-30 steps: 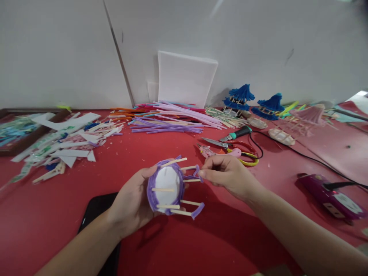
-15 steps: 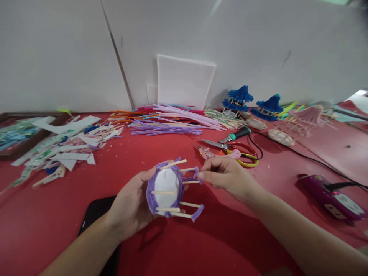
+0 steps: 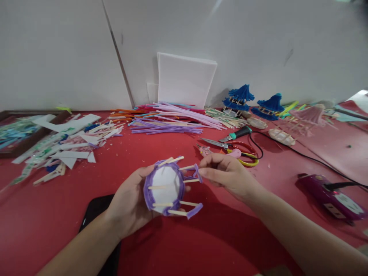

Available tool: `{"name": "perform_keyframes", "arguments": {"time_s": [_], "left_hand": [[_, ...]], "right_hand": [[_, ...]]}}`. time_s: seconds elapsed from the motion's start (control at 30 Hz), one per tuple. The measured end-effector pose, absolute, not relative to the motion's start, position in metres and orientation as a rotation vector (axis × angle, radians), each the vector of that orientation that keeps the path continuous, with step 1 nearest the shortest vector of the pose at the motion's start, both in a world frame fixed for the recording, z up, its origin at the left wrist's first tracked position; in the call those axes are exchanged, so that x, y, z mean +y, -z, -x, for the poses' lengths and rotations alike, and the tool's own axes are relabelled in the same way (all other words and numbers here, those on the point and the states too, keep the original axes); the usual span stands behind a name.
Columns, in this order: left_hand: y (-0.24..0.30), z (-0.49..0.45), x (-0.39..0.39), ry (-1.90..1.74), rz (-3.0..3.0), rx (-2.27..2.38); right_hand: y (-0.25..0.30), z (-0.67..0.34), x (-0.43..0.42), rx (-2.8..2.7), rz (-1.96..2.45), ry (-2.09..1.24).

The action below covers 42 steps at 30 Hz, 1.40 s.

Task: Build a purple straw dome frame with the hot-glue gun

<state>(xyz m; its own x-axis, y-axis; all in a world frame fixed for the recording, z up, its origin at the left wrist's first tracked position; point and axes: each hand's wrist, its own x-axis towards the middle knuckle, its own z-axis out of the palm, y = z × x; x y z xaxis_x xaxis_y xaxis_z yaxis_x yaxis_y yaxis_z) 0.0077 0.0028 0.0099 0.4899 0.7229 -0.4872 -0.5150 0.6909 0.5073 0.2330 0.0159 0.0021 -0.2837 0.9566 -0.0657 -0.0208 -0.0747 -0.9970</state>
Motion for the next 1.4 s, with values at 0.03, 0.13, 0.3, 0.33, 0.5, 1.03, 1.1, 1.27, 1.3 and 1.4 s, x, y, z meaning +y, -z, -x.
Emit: {"name": "perform_keyframes", "arguments": {"time_s": [0.03, 0.13, 0.3, 0.33, 0.5, 1.03, 1.1, 1.27, 1.3, 1.4], "left_hand": [[-0.01, -0.006, 0.004, -0.733, -0.292, 0.699], [-0.011, -0.002, 0.006, -0.702, -0.242, 0.608], [-0.014, -0.004, 0.004, -0.925, -0.193, 0.711], [-0.015, -0.005, 0.004, -0.955, -0.184, 0.733], [-0.021, -0.008, 0.007, -0.984, -0.187, 0.775], [-0.025, -0.007, 0.011, -1.059, -0.108, 0.901], [-0.023, -0.006, 0.011, -1.049, -0.127, 0.873], [-0.019, -0.003, 0.011, -1.0, -0.171, 0.787], [-0.018, -0.002, 0.011, -0.999, -0.171, 0.783], [-0.018, -0.002, 0.011, -0.997, -0.185, 0.761]], "right_hand": [[-0.002, -0.233, 0.016, -1.293, 1.06, -1.505], [-0.002, -0.233, 0.016, -1.153, 1.018, -1.505], [0.005, -0.233, 0.018, -1.18, 0.919, -1.425], [0.006, -0.233, 0.018, -1.195, 0.893, -1.416], [0.006, -0.233, 0.017, -1.125, 0.809, -1.581], [-0.001, -0.228, 0.019, -0.578, 0.616, -2.054], [-0.001, -0.227, 0.018, -0.629, 0.62, -2.049], [0.0, -0.225, 0.015, -0.702, 0.605, -1.991], [0.001, -0.225, 0.014, -0.707, 0.599, -1.985], [0.001, -0.225, 0.014, -0.713, 0.581, -2.004]]}}
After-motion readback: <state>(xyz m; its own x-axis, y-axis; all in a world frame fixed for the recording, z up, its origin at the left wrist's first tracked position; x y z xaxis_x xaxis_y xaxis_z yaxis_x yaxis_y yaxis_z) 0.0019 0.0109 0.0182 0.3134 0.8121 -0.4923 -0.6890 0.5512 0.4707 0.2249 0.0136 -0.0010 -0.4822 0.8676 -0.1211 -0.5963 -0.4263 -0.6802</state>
